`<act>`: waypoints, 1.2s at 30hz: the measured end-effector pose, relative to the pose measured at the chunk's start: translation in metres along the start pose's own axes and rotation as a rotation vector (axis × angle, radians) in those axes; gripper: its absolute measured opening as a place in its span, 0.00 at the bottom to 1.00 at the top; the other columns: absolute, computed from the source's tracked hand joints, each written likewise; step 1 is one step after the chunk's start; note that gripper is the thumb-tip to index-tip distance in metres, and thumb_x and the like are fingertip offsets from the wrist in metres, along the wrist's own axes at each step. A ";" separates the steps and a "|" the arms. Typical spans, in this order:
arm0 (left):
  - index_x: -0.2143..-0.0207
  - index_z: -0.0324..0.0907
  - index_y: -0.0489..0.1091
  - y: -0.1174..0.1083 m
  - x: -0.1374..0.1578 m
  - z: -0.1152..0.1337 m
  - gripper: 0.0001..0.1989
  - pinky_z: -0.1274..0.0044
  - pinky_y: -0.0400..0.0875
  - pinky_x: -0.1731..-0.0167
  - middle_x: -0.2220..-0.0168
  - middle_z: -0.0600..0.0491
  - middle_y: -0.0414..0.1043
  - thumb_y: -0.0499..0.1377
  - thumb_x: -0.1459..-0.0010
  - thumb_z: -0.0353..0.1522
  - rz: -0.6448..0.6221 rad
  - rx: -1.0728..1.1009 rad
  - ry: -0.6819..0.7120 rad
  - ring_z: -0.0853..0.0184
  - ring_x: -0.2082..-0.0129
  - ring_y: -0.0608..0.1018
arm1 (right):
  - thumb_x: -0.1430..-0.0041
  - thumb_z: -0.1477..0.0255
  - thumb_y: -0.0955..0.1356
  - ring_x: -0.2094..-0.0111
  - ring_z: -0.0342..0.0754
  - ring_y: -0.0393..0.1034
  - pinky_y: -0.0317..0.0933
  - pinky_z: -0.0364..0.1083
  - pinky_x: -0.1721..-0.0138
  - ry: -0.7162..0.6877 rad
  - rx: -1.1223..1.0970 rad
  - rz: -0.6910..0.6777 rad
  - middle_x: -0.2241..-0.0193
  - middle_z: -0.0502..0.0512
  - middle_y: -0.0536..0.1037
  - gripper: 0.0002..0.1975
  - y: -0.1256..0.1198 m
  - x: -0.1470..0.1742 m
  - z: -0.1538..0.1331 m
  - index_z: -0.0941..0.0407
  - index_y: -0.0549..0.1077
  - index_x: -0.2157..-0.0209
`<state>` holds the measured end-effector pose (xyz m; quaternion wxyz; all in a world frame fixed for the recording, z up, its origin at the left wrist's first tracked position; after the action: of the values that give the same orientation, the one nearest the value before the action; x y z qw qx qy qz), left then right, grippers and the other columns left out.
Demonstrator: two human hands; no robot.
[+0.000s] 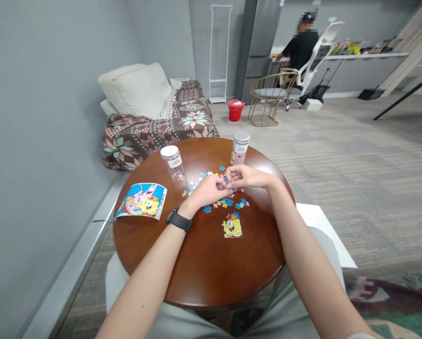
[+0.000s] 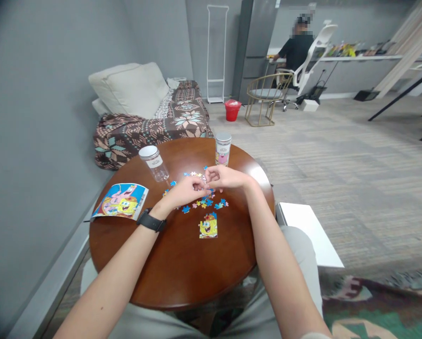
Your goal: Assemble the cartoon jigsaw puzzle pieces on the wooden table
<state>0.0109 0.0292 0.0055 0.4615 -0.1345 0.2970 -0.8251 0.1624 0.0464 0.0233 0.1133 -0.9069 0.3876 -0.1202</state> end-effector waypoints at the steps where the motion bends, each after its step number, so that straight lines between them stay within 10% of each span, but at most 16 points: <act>1: 0.75 0.37 0.74 -0.001 0.000 0.000 0.15 0.80 0.54 0.78 0.82 0.58 0.64 0.60 0.49 0.41 0.012 -0.009 0.010 0.74 0.81 0.63 | 0.55 0.64 0.75 0.77 0.40 0.67 0.59 0.38 0.80 0.006 -0.009 -0.006 0.77 0.47 0.73 0.18 0.001 0.000 0.001 0.56 0.63 0.72; 11: 0.71 0.42 0.74 -0.016 0.021 0.019 0.12 0.79 0.52 0.76 0.76 0.56 0.71 0.61 0.46 0.42 -0.189 -0.455 0.123 0.71 0.76 0.67 | 0.51 0.65 0.72 0.70 0.43 0.68 0.61 0.44 0.67 -0.005 0.100 -0.052 0.72 0.52 0.76 0.15 -0.006 0.000 0.008 0.60 0.75 0.64; 19: 0.61 0.45 0.80 -0.003 0.025 0.024 0.10 0.81 0.57 0.73 0.73 0.58 0.77 0.64 0.48 0.34 -0.514 -0.293 0.191 0.73 0.75 0.71 | 0.55 0.69 0.72 0.72 0.44 0.70 0.63 0.43 0.68 0.112 0.158 -0.129 0.74 0.53 0.79 0.10 -0.005 0.000 0.016 0.60 0.76 0.70; 36: 0.73 0.41 0.77 -0.001 0.019 -0.003 0.09 0.81 0.54 0.78 0.79 0.58 0.71 0.66 0.52 0.38 -0.542 -0.173 0.135 0.75 0.79 0.67 | 0.54 0.69 0.71 0.74 0.43 0.70 0.61 0.40 0.73 0.162 0.182 -0.186 0.77 0.51 0.78 0.12 0.006 0.002 0.001 0.60 0.78 0.67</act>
<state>-0.0015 0.0146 0.0026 0.1904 -0.1927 0.3496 -0.8969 0.1603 0.0412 0.0208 0.1517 -0.9123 0.2971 -0.2377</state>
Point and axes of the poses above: each hand's wrist, its own x-axis away from the middle knuckle, its own y-axis out of the palm, z = x × y, the point moved 3 cm from there along -x, towards the middle knuckle
